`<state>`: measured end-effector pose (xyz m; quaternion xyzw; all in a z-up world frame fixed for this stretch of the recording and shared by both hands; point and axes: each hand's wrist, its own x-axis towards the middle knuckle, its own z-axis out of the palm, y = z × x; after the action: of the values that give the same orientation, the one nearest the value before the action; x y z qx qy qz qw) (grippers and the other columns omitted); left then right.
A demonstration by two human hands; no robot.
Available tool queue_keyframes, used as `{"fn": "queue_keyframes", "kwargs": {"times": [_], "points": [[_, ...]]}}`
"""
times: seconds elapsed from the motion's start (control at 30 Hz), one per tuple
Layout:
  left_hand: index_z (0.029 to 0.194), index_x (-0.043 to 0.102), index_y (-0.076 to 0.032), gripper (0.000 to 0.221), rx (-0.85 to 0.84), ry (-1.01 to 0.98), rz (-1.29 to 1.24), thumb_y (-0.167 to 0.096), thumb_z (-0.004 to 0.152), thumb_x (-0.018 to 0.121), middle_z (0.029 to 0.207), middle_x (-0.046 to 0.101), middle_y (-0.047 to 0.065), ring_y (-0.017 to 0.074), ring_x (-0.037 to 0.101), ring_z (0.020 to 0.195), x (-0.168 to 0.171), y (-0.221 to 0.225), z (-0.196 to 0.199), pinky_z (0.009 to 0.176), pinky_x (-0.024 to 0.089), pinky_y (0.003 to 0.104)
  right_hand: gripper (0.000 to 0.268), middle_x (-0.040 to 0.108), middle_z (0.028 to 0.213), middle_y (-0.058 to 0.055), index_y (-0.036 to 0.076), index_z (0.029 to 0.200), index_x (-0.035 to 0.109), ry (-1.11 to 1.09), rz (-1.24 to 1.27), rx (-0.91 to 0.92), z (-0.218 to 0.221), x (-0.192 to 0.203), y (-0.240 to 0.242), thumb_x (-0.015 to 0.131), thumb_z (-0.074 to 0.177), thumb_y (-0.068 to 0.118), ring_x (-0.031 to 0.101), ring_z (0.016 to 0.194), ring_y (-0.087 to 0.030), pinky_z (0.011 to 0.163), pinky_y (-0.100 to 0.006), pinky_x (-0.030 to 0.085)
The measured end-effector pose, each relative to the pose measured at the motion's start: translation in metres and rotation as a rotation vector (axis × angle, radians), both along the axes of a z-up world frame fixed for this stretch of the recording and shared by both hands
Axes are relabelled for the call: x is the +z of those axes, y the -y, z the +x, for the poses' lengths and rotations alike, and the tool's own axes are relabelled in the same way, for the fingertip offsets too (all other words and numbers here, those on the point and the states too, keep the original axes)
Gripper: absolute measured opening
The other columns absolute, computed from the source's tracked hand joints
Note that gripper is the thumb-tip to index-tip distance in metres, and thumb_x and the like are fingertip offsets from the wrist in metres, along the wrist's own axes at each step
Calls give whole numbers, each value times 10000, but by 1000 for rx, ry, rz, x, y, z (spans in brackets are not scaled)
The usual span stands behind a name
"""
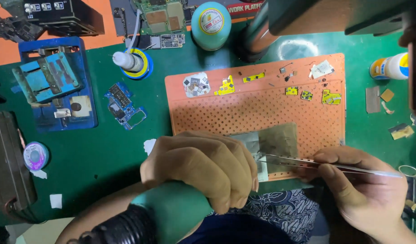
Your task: Cleaning an electronic component and applying heat through a stencil for reballing or repair on a mobile device circuit board.
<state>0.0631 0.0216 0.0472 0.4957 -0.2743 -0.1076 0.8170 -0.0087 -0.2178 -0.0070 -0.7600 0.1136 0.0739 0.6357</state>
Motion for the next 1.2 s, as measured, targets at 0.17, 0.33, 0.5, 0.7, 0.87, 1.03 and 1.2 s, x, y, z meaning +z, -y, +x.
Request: {"fn": "queue_keyframes", "kwargs": {"times": [0.17,0.33,0.5,0.7,0.87,1.03,1.2], "points": [[724,427,-77,284,119,3,-41,-245,949,380,625,496,56,190,502,508,-1,8,0,565,532,323,126,633,747,-199,-60,868,546,-18,28,-36,1,1,-1,513,769,11,689,621,-252,619,-278,585],[733,414,-81,249,104,35,-30,-206,944,371,633,490,49,184,513,519,2,6,1,575,545,326,118,632,812,-166,-54,864,565,-31,-107,-13,-2,-5,9,531,761,-5,650,679,-207,655,-245,527],[748,404,-93,209,125,63,-20,-185,935,389,624,488,46,176,523,521,3,5,-1,575,552,317,121,624,770,-194,-60,872,543,-11,8,-9,0,0,1,501,770,-11,695,629,-262,637,-279,586],[721,393,-91,219,178,30,-22,-181,921,389,616,479,51,178,505,506,1,8,-3,562,542,326,138,620,752,-216,-77,875,536,-37,34,-32,-1,-1,1,498,765,-4,691,628,-287,636,-327,604],[732,402,-80,214,54,81,11,-167,927,381,649,482,55,191,532,542,-3,5,0,600,559,342,103,636,751,-178,-40,853,547,3,-22,25,4,5,-1,509,769,6,698,638,-232,615,-252,583],[702,407,-67,289,43,86,20,-195,951,336,647,486,59,198,531,536,-2,6,0,592,562,350,114,631,764,-183,-56,853,549,-3,-15,8,3,4,0,512,759,-5,693,631,-241,603,-261,585],[698,395,-74,228,80,92,40,-152,911,376,624,476,57,194,520,515,0,7,0,567,562,339,100,624,739,-177,-42,852,545,13,-6,22,2,3,0,510,770,4,689,633,-224,622,-252,575]]}}
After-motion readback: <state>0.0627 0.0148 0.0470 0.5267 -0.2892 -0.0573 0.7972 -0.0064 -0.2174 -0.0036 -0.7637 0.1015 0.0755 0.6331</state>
